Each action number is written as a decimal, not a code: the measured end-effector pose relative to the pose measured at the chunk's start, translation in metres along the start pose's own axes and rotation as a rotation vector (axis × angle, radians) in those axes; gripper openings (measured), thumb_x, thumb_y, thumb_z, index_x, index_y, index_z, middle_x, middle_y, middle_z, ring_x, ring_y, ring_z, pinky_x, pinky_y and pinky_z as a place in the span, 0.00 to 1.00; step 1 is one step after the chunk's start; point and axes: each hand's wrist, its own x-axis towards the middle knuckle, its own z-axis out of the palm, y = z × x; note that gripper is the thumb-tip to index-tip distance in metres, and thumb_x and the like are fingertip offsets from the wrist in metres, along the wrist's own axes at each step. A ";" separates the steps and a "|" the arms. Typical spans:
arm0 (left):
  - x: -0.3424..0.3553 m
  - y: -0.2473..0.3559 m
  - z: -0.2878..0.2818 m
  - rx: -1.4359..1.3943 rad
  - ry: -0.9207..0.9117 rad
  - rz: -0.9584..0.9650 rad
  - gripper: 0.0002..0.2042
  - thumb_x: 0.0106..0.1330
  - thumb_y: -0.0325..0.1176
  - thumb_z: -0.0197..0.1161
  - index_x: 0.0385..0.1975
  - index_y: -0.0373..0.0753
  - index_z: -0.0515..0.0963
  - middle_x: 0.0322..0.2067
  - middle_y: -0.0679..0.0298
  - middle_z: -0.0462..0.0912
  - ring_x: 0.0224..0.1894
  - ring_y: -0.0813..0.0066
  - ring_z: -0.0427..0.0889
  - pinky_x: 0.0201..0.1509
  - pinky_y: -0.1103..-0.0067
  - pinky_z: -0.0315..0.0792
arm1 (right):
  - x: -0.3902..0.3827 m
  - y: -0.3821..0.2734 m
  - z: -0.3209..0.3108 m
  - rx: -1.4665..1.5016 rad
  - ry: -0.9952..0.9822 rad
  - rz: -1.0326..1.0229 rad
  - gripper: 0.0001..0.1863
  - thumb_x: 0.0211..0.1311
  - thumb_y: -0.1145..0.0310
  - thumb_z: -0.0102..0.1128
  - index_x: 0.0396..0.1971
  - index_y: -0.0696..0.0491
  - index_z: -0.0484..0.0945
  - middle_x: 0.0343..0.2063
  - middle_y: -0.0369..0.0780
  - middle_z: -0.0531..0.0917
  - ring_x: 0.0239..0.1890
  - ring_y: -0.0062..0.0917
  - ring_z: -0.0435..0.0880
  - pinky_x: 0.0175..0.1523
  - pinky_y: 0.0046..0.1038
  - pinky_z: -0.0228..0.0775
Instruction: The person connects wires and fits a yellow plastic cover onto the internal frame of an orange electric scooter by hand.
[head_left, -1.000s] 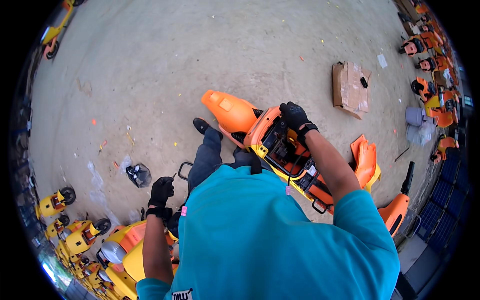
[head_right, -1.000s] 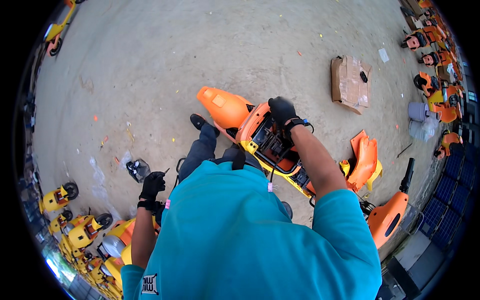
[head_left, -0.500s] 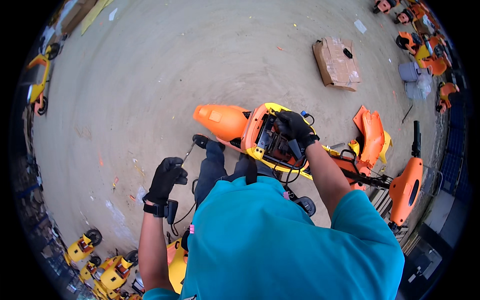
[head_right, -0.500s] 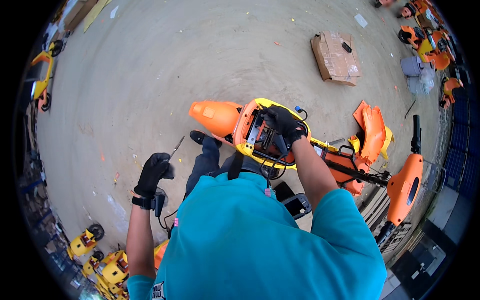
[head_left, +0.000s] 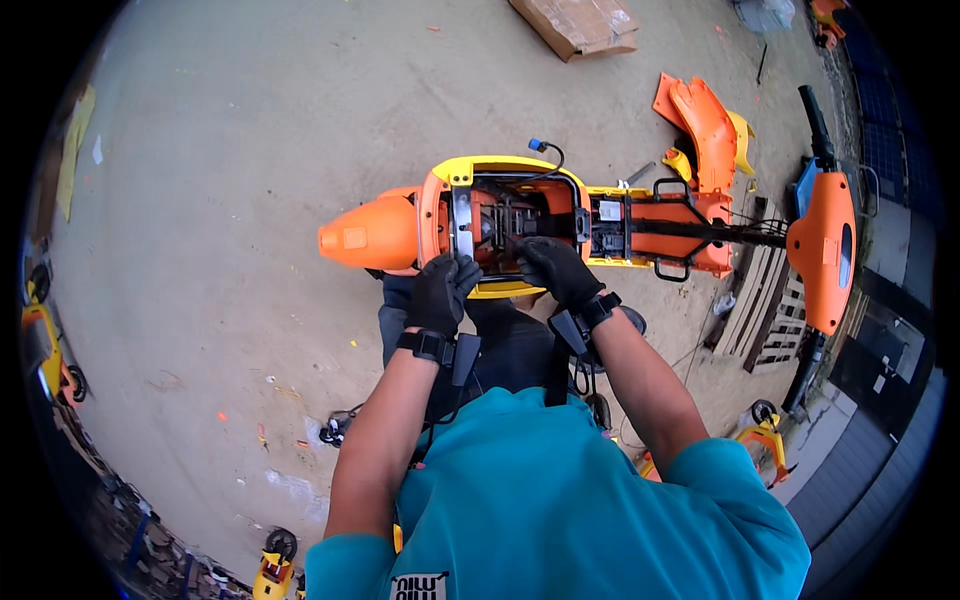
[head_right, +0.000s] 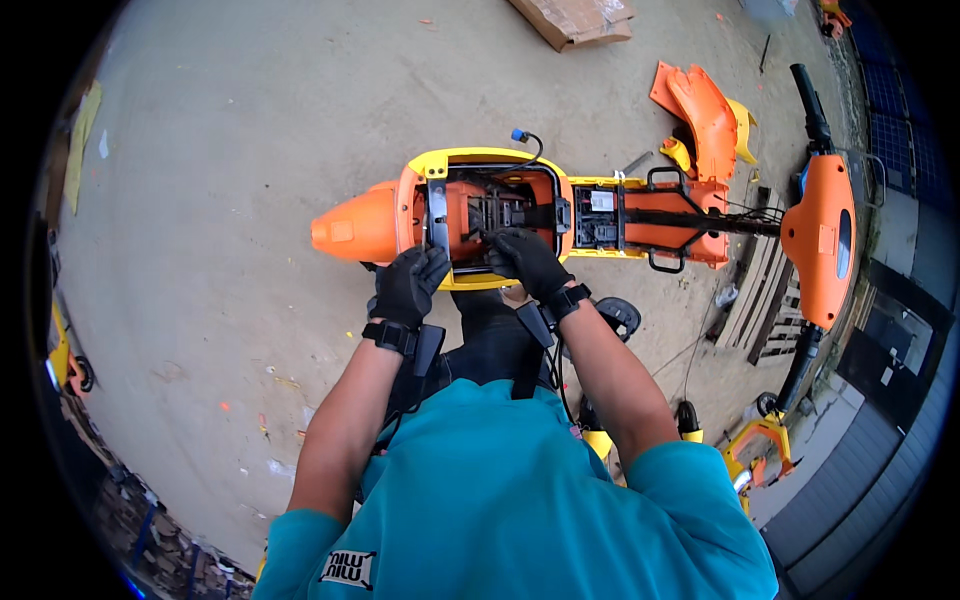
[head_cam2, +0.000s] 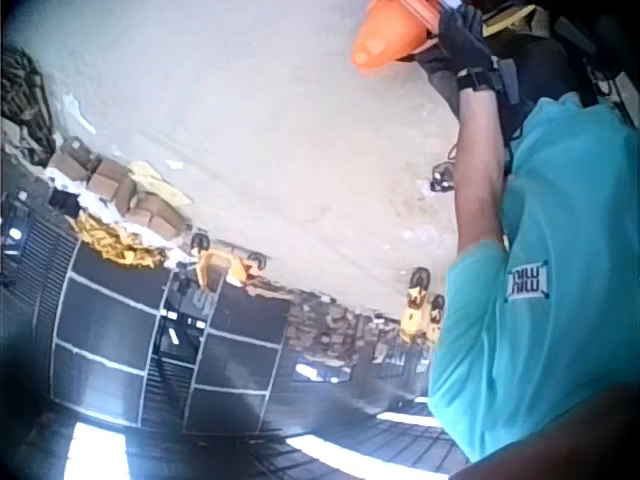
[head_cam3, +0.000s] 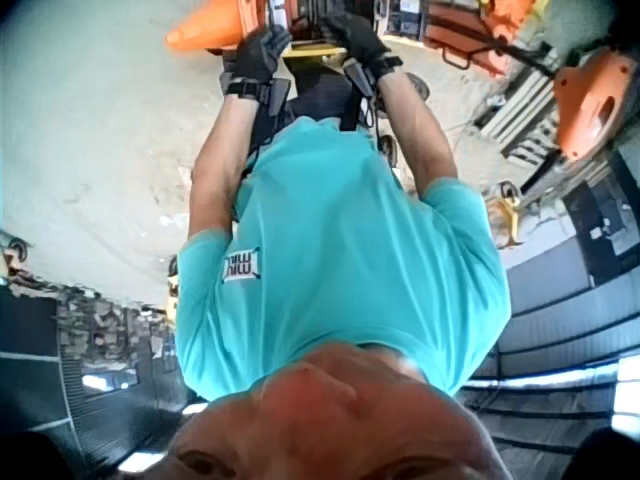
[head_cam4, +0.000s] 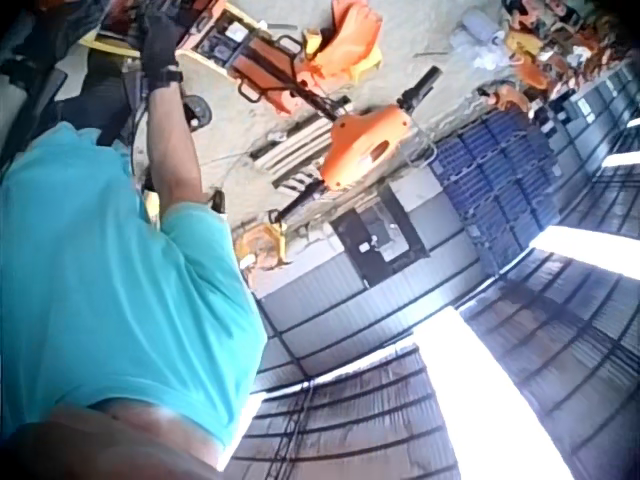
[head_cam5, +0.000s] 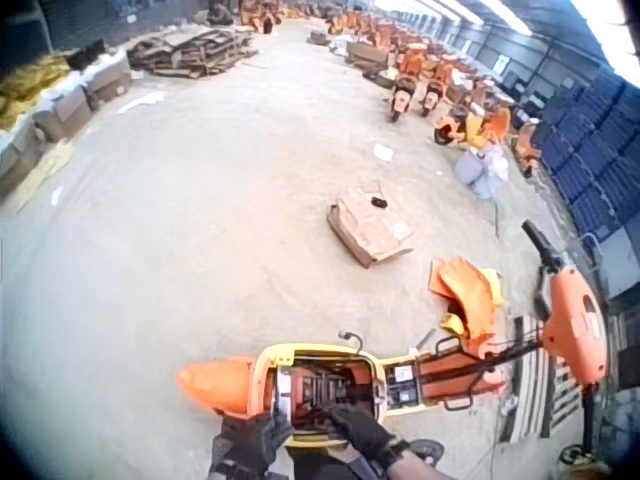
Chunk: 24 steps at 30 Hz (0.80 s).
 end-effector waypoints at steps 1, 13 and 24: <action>0.006 -0.004 0.003 0.000 -0.024 -0.026 0.06 0.68 0.26 0.53 0.43 0.37 0.72 0.40 0.54 0.80 0.45 0.57 0.83 0.55 0.61 0.79 | -0.008 0.009 -0.001 0.072 0.007 0.059 0.12 0.71 0.65 0.53 0.47 0.56 0.78 0.29 0.35 0.81 0.30 0.16 0.81 0.35 0.19 0.77; 0.070 -0.011 0.000 0.422 0.058 -0.024 0.10 0.70 0.28 0.51 0.47 0.41 0.75 0.30 0.67 0.78 0.28 0.74 0.78 0.38 0.72 0.80 | -0.031 0.006 -0.013 0.625 0.199 0.745 0.14 0.70 0.61 0.56 0.49 0.52 0.77 0.31 0.32 0.81 0.30 0.14 0.81 0.36 0.18 0.77; 0.095 -0.003 -0.002 1.473 0.060 0.198 0.07 0.69 0.31 0.52 0.33 0.36 0.75 0.25 0.58 0.81 0.21 0.70 0.81 0.24 0.74 0.76 | -0.037 0.031 -0.004 0.639 0.205 0.769 0.12 0.68 0.62 0.57 0.44 0.52 0.78 0.32 0.31 0.81 0.28 0.13 0.79 0.36 0.17 0.75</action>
